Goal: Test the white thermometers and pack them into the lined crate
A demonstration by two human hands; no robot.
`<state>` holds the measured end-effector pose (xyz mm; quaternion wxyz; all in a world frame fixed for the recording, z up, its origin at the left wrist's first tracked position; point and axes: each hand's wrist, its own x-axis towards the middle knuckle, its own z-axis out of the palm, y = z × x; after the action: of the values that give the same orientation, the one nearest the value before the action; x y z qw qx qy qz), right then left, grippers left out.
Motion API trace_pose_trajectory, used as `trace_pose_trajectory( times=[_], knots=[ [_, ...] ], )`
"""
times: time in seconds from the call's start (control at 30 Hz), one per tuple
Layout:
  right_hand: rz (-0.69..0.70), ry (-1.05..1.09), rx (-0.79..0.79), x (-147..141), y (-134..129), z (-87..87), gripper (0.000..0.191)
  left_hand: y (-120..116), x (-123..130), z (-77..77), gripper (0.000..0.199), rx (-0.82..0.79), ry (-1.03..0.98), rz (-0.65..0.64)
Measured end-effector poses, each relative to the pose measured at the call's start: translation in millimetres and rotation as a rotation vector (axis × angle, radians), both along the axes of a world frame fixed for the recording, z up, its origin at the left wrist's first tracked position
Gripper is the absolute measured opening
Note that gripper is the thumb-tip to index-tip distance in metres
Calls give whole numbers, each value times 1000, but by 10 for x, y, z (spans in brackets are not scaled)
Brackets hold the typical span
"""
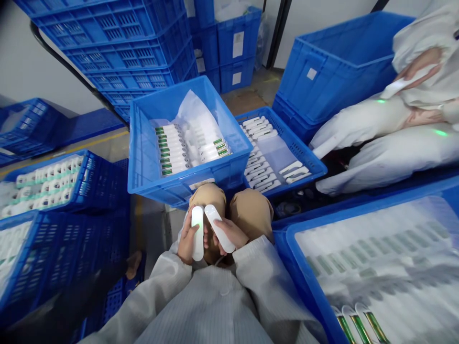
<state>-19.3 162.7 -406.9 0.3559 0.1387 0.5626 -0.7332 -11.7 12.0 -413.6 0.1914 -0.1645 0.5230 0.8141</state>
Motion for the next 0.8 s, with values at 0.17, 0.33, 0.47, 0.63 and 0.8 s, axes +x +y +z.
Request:
trace_pose_trajectory(
  times=[0.17,0.33,0.47,0.63,0.8],
  knots=[
    [6,3,-21,-3,14,8,32,14,1,17,86,12,30,11],
    [0,8,-40,7,8,-31,34,19,9,16,86,29,45,7],
    [2,14,-52,4,2,-56,37,15,12,3,86,45,45,8],
    [3,19,-41,107,1,-45,40,-13,8,14,82,17,27,9],
    [36,-25,-5,274,26,-40,44,-74,-18,3,79,14,-9,-27]
  ],
)
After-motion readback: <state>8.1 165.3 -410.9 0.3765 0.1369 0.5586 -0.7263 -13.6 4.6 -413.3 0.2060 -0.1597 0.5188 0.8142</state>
